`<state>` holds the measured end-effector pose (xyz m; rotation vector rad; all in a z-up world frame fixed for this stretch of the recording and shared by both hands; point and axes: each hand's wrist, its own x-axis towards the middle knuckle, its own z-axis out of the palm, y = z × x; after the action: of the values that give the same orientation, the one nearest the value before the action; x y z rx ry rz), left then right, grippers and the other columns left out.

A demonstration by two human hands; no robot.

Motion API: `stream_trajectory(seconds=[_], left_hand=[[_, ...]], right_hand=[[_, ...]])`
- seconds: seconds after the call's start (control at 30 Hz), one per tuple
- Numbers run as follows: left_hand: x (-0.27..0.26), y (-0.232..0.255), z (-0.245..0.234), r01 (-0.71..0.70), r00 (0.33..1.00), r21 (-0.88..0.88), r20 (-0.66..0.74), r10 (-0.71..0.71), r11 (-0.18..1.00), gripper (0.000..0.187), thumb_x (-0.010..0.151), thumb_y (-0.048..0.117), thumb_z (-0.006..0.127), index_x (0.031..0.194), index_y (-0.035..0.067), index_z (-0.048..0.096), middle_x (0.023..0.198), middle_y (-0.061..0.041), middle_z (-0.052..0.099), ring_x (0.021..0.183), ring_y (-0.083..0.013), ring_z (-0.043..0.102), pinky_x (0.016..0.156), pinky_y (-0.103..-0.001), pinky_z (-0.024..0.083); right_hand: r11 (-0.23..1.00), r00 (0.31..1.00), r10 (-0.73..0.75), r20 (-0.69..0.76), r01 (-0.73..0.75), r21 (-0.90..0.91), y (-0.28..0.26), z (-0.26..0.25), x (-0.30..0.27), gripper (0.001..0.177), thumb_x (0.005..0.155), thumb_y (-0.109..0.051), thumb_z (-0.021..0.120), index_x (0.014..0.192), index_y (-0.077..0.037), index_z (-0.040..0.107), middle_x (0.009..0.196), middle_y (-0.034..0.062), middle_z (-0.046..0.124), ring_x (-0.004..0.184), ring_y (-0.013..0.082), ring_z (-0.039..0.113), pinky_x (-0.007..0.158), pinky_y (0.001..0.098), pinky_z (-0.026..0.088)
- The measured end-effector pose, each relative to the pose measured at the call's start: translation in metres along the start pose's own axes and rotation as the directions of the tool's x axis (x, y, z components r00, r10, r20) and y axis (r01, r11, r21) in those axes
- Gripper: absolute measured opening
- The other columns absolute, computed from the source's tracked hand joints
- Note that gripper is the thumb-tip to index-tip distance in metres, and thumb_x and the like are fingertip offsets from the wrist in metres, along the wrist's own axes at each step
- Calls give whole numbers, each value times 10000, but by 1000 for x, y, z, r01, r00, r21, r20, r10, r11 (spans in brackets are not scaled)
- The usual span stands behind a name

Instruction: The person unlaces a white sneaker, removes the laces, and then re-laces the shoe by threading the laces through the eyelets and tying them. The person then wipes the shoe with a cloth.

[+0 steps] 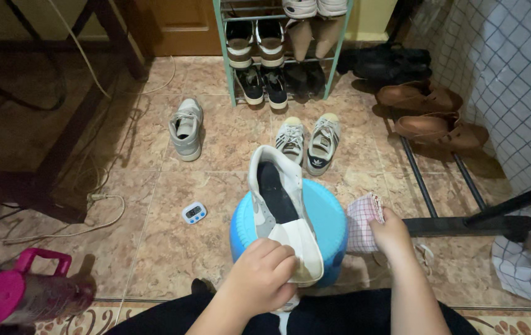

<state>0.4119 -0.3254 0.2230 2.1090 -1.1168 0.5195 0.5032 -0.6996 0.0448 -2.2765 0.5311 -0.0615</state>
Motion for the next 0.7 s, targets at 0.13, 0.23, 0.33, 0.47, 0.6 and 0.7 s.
stream_trajectory(seconds=[0.13, 0.23, 0.33, 0.47, 0.6, 0.7], left_hand=[[3, 3, 0, 40, 985, 14, -171, -37, 999, 403, 706, 129, 729, 1088, 44, 633, 1112, -112, 661, 1065, -331, 638, 947, -444, 502], [18, -3, 2, 278, 856, -72, -434, -281, 958, 455, 833, 174, 752, 1232, 17, 600, 1225, -137, 668, 1174, -355, 635, 1025, -457, 492], [37, -31, 4, 482, 781, -59, -424, -459, 874, 486, 801, 256, 859, 1193, 60, 649, 1115, -110, 700, 1079, -318, 651, 957, -465, 450], [45, -51, 11, 593, 637, -107, -545, -546, 798, 646, 722, 255, 888, 1271, 23, 640, 992, -126, 688, 983, -300, 630, 948, -467, 419], [36, -64, 14, 563, 597, -293, -504, -625, 773, 429, 830, 229, 813, 1198, 42, 695, 1008, -106, 708, 993, -245, 644, 892, -368, 494], [23, -71, 15, 510, 623, -443, -400, -672, 737, 287, 917, 192, 746, 1168, 54, 740, 1020, -53, 724, 936, -163, 637, 850, -303, 512]], right_hand=[[997, 999, 32, -9, -32, 67, -5, -4, 0, 377, 897, -156, 685, 1242, -5, 669, 1111, 221, 762, 1008, 320, 737, 911, 430, 551], [921, 984, 175, 22, -171, 350, -25, -11, -3, 451, 922, -66, 558, 1371, -86, 595, 1232, 147, 714, 1062, 282, 710, 918, 402, 540], [622, 999, 39, 20, -40, 782, -48, -21, -22, 455, 945, -15, 513, 1398, -37, 546, 1275, 143, 677, 1103, 256, 684, 921, 387, 559], [493, 1000, 25, 8, -19, 870, -84, -37, -46, 453, 954, -55, 538, 1407, -56, 530, 1262, 106, 670, 1099, 233, 688, 905, 393, 579], [448, 992, 80, 98, -123, 885, -101, -46, -66, 404, 986, -131, 585, 1378, -35, 559, 1226, 130, 687, 1058, 249, 707, 864, 408, 601], [475, 988, 121, 92, -139, 869, -109, -46, -67, 380, 1008, -137, 583, 1370, -21, 579, 1225, 140, 709, 1062, 244, 724, 880, 385, 607]])
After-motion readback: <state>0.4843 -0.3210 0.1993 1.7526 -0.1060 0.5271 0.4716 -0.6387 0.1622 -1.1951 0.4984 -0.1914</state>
